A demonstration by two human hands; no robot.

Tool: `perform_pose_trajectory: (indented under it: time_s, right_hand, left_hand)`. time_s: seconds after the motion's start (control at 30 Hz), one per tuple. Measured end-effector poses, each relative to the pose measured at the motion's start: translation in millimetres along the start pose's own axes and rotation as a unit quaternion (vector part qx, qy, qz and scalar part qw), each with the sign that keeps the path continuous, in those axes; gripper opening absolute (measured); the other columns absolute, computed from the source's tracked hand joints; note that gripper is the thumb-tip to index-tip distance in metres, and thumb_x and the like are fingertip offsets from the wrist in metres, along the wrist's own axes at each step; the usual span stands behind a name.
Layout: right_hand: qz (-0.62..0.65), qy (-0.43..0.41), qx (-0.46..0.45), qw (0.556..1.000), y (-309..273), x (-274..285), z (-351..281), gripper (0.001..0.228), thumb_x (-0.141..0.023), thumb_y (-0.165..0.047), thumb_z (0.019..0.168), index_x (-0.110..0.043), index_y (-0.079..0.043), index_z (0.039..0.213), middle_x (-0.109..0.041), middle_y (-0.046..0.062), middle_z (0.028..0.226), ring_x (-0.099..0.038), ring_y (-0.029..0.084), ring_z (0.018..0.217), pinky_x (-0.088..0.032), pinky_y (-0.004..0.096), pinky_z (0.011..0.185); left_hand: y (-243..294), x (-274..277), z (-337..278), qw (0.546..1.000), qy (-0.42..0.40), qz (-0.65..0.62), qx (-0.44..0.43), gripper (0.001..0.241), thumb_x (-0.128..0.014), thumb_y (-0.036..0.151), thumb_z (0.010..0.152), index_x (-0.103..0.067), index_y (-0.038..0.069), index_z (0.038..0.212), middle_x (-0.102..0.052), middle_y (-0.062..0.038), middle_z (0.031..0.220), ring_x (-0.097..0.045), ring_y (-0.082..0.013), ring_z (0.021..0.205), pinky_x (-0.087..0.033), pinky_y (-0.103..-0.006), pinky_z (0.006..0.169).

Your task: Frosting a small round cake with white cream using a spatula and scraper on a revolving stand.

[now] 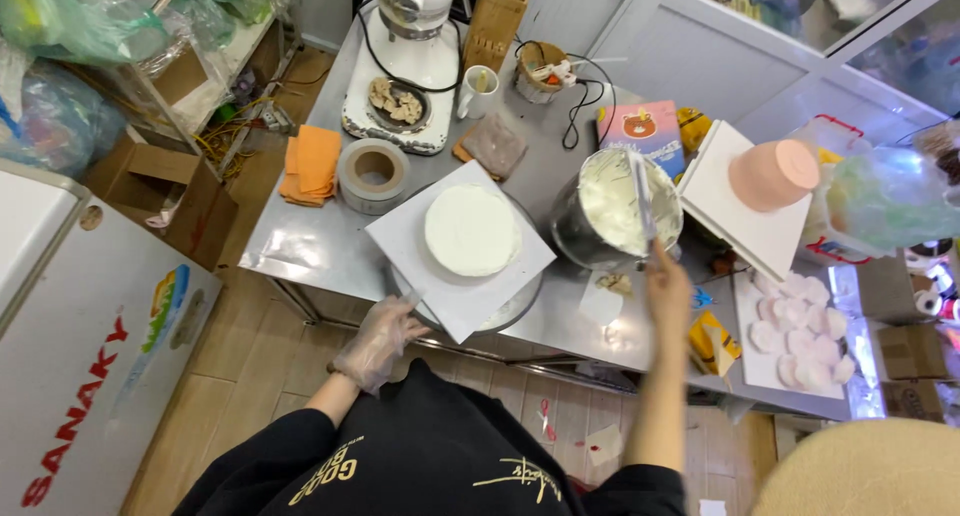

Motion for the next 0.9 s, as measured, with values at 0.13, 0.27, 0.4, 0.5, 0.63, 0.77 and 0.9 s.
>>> perform_pose_trajectory:
  time_s: [0.13,0.27,0.4,0.5,0.63,0.77,0.9]
  right_hand:
    - [-0.101,0.069,-0.037,0.992,50,-47,2,0.050,-0.054,-0.008,0.102,-0.058,-0.022,0.151,-0.063,0.025,0.097,-0.067,0.042,0.093,-0.053,0.050,0.078]
    - [-0.086,0.058,-0.058,0.993,83,-52,-23,0.045,-0.053,-0.013,0.104,-0.061,-0.022,0.148,-0.063,0.024,0.094,-0.067,0.043,0.092,-0.053,0.050,0.077]
    - [-0.083,-0.046,-0.133,0.987,97,-29,-88,0.047,-0.050,-0.020,0.104,-0.059,-0.032,0.148,-0.069,0.023,0.101,-0.069,0.043,0.102,-0.055,0.051,0.086]
    - [-0.117,-0.096,-0.191,0.970,75,11,-142,0.048,-0.049,-0.022,0.103,-0.059,-0.034,0.148,-0.071,0.020,0.106,-0.071,0.039,0.103,-0.056,0.049,0.089]
    - [-0.133,-0.107,-0.196,0.966,63,63,-152,0.053,-0.062,-0.030,0.095,-0.058,-0.036,0.147,-0.070,0.011,0.098,-0.068,0.022,0.078,-0.057,0.038,0.074]
    - [-0.186,-0.059,-0.144,0.970,32,135,-98,0.040,-0.059,-0.025,0.098,-0.064,-0.029,0.137,-0.076,0.004,0.099,-0.070,0.022,0.085,-0.058,0.037,0.071]
    - [-0.415,-0.098,-0.005,0.904,63,147,39,0.026,-0.052,-0.025,0.103,-0.077,-0.024,0.113,-0.077,0.008,0.087,-0.070,0.029,0.066,-0.055,0.043,0.062]
  left_hand:
    - [-34,26,27,1.000,0.008,0.024,-0.014,0.077,-0.072,0.018,0.086,-0.024,0.002,0.144,-0.027,-0.027,0.142,-0.049,-0.0506,0.123,-0.042,-0.0657,0.106]
    - [-68,31,46,0.993,-0.064,0.090,0.032,0.057,-0.055,0.019,0.097,-0.039,-0.010,0.143,-0.043,-0.031,0.143,-0.037,-0.0533,0.138,-0.031,-0.0577,0.114]
    - [-100,80,91,0.998,0.005,-0.056,-0.019,0.027,-0.061,0.000,0.091,-0.051,-0.005,0.116,-0.055,-0.030,0.111,-0.059,-0.0588,0.108,-0.046,-0.0676,0.102]
    - [-103,81,90,0.997,-0.012,-0.074,-0.014,0.020,-0.057,0.003,0.095,-0.051,-0.009,0.109,-0.058,-0.041,0.107,-0.059,-0.0602,0.107,-0.051,-0.0650,0.100]
    - [-76,37,47,0.998,0.033,-0.003,-0.062,0.018,-0.056,0.002,0.095,-0.040,-0.004,0.101,-0.059,-0.028,0.116,-0.069,-0.0376,0.081,-0.061,-0.0464,0.084]
    - [-87,55,68,0.998,0.012,0.005,-0.059,0.027,-0.053,0.003,0.095,-0.035,-0.010,0.110,-0.054,-0.031,0.123,-0.066,-0.0411,0.086,-0.059,-0.0531,0.087]
    - [-81,44,61,0.999,0.011,0.009,-0.045,0.025,-0.054,0.004,0.094,-0.037,-0.009,0.106,-0.054,-0.034,0.127,-0.064,-0.0476,0.098,-0.056,-0.0573,0.091]
Point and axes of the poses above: each hand's wrist, its own z-axis towards the middle knuckle, its own x-axis out of the back of the hand, y = z × x, the point moved 10 cm from there along z, towards the middle knuckle
